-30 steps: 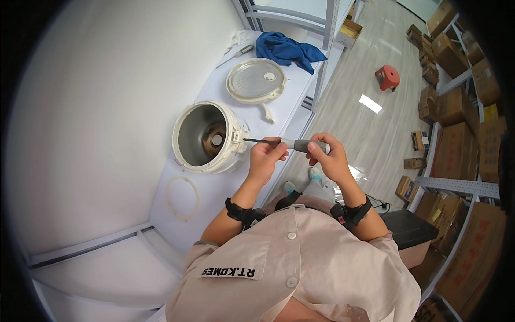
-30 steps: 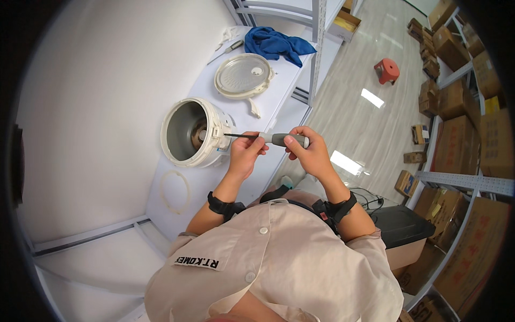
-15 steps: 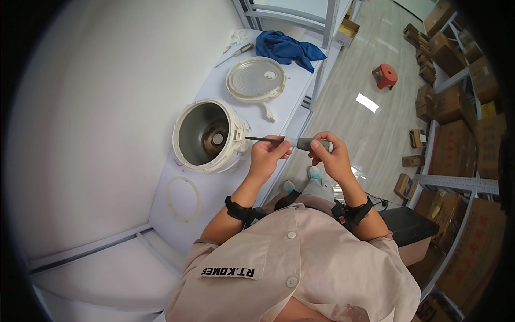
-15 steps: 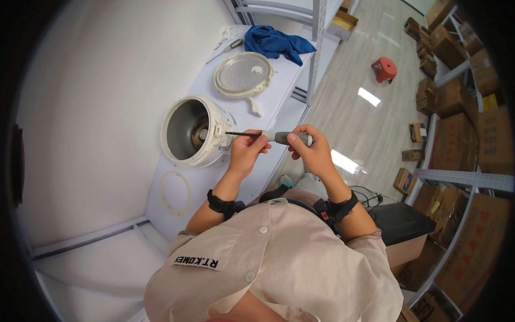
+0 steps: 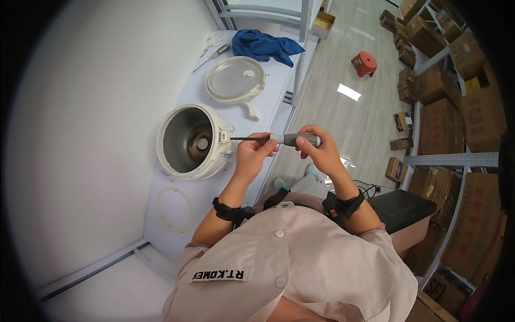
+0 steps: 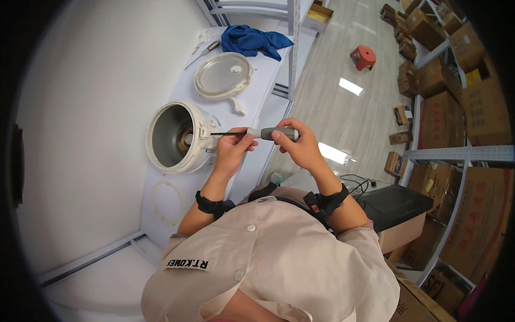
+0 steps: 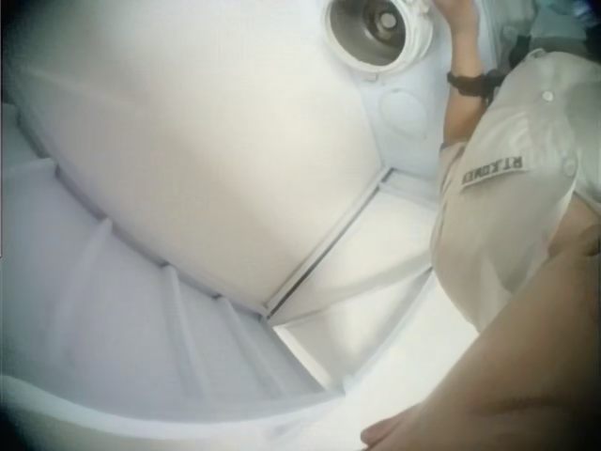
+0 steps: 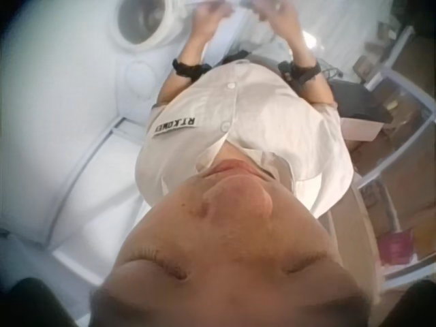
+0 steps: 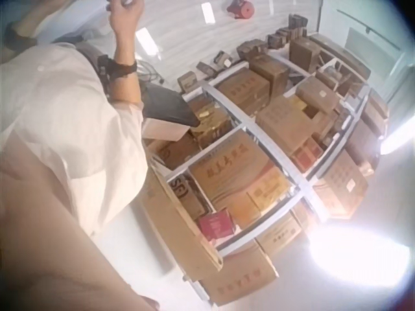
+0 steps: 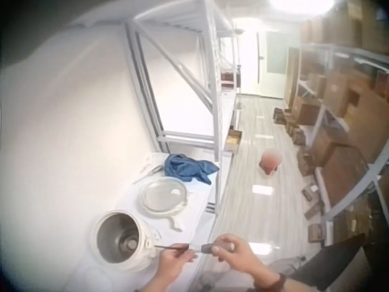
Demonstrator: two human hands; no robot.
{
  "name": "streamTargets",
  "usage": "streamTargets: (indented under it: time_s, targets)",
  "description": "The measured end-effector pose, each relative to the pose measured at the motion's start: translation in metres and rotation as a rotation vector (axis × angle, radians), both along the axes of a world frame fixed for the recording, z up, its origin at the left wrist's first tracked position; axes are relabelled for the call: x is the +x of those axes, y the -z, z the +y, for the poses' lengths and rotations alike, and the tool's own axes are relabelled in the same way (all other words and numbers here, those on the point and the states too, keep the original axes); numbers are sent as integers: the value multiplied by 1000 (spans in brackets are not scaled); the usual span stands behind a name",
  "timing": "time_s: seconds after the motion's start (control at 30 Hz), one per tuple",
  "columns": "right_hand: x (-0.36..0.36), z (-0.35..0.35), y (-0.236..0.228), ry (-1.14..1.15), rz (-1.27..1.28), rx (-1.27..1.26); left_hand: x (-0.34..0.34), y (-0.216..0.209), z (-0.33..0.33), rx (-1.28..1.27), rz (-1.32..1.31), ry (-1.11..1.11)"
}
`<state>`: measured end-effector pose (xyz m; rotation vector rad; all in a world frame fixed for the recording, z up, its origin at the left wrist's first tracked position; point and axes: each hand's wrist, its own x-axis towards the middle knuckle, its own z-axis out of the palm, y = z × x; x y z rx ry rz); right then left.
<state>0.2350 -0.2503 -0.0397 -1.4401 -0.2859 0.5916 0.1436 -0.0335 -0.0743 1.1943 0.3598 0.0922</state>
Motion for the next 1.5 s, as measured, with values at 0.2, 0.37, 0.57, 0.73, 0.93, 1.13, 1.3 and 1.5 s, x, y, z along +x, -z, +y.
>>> streamTargets:
  time_s: [0.2, 0.37, 0.57, 0.73, 0.93, 1.13, 1.3, 1.5]
  targets:
    - [4, -7, -9, -84, -29, -86, -1, 5, 3, -15, -23, 41]
    - [6, -5, -14, -126, -21, -117, -3, 8, 9, -11, -17, 85]
    - [10, -2, -1, -155, -262, -102, -3, 9, 12, 20, -40, 103]
    - [16, -1, 1, -199, -253, -91, -3, 7, 17, -36, 6, 98]
    - [20, 0, 2, -203, -302, -42, -4, 5, 21, -54, 6, 98]
    - [15, 2, -8, -188, -265, -116, 2, 5, 12, -90, 54, 83]
    - [18, 5, -20, -223, -175, -277, 1, 8, 11, -102, 19, 63]
    - [26, 5, -20, -270, -275, -303, 2, 10, 10, -95, -23, 76]
